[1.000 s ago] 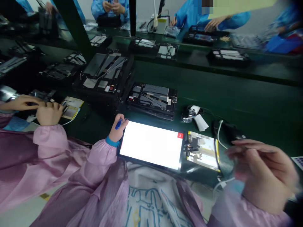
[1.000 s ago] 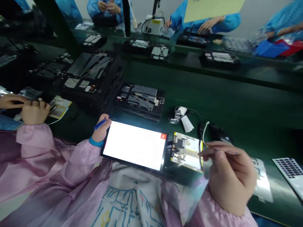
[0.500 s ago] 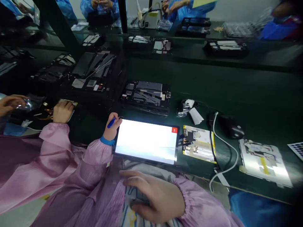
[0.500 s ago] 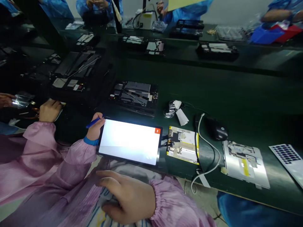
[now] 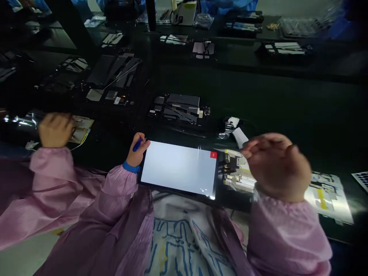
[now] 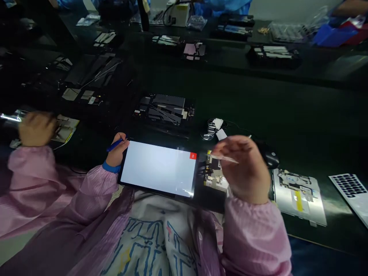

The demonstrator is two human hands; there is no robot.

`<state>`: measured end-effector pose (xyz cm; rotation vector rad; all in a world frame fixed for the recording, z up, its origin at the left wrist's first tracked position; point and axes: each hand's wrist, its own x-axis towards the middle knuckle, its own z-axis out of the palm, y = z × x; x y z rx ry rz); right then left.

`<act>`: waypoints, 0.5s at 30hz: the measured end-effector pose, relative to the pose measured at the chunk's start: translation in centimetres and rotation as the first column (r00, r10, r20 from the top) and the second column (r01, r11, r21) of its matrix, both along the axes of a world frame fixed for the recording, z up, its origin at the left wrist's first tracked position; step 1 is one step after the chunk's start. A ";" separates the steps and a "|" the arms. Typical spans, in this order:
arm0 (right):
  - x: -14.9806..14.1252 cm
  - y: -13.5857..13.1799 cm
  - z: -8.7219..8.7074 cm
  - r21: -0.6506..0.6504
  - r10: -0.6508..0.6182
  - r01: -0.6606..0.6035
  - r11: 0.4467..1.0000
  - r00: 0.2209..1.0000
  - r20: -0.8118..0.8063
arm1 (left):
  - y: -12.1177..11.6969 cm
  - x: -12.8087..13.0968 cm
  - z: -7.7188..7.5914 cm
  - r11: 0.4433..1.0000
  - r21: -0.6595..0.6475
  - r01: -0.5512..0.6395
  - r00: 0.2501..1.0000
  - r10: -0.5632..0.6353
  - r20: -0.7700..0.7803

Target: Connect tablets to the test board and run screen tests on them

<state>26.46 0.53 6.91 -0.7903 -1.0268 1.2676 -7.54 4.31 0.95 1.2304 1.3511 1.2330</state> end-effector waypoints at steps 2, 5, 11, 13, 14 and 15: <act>1.5 1.4 0.5 -0.085 -0.082 0.085 0.993 0.996 0.046 | 0.0 -0.1 -0.2 1.000 -0.001 0.011 1.000 -0.011 0.017; 2.6 2.6 1.0 -0.152 -0.171 0.189 0.970 0.977 0.127 | 0.1 -0.2 -0.4 1.000 -0.004 0.028 0.998 -0.028 0.049; 3.3 3.4 1.2 -0.249 -0.336 0.388 0.887 0.914 0.226 | 0.2 0.0 -0.3 1.000 0.001 0.013 0.999 -0.013 0.038; 3.3 3.1 1.1 -0.266 -0.364 0.402 0.876 0.913 0.184 | 0.1 0.1 -0.2 1.000 0.011 0.009 1.000 -0.009 0.025; 3.1 2.9 1.0 -0.265 -0.364 0.392 0.881 0.919 0.149 | 0.1 0.2 -0.1 1.000 0.019 0.006 1.000 -0.006 0.017; 2.8 2.6 0.9 -0.252 -0.357 0.373 0.893 0.928 0.109 | 0.0 0.2 -0.1 1.000 0.029 0.003 1.000 -0.003 0.010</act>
